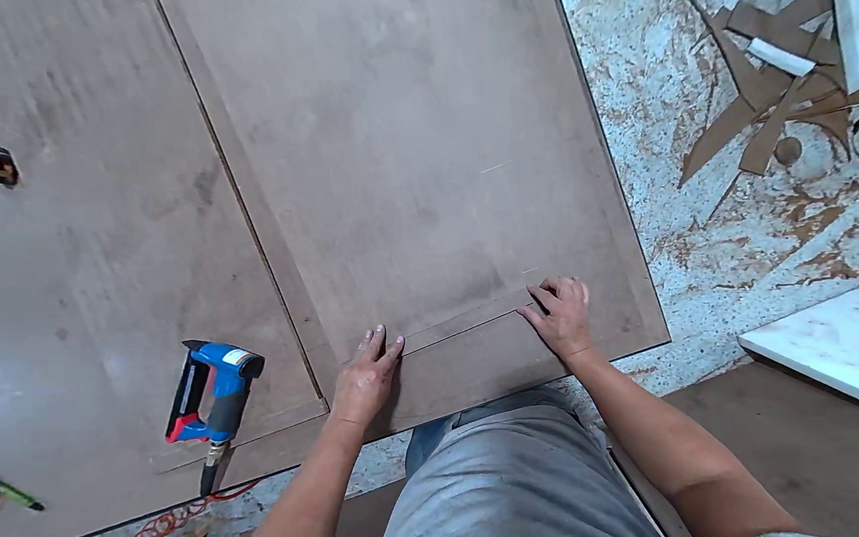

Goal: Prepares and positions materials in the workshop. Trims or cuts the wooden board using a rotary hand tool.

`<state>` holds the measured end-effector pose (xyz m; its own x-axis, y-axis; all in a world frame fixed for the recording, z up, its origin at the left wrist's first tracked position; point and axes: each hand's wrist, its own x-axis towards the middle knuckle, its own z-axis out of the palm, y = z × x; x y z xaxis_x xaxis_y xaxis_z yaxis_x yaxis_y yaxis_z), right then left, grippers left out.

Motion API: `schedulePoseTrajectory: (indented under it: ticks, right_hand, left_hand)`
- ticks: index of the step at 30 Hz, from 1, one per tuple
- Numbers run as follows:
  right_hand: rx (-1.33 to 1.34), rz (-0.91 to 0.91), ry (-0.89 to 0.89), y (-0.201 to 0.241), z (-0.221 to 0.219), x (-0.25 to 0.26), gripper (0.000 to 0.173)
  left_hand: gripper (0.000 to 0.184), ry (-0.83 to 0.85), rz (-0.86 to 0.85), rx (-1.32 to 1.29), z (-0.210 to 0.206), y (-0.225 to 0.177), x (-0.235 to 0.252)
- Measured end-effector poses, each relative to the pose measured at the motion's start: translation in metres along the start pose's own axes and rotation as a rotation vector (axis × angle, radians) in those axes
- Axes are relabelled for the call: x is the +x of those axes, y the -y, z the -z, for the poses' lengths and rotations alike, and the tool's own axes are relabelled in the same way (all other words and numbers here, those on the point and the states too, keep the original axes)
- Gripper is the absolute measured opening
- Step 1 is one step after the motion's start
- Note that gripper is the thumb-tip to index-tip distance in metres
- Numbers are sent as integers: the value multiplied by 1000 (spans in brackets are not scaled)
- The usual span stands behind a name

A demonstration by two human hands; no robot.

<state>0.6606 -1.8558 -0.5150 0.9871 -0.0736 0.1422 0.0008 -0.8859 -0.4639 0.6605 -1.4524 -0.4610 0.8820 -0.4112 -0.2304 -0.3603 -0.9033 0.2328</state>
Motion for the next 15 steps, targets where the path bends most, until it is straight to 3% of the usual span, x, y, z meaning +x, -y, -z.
schedulePoseTrajectory:
  ticks: [15]
  right_hand:
    - [32,-49,13,2,-1,2,50]
  left_hand:
    - [36,-5,3,45,-1,-1,0]
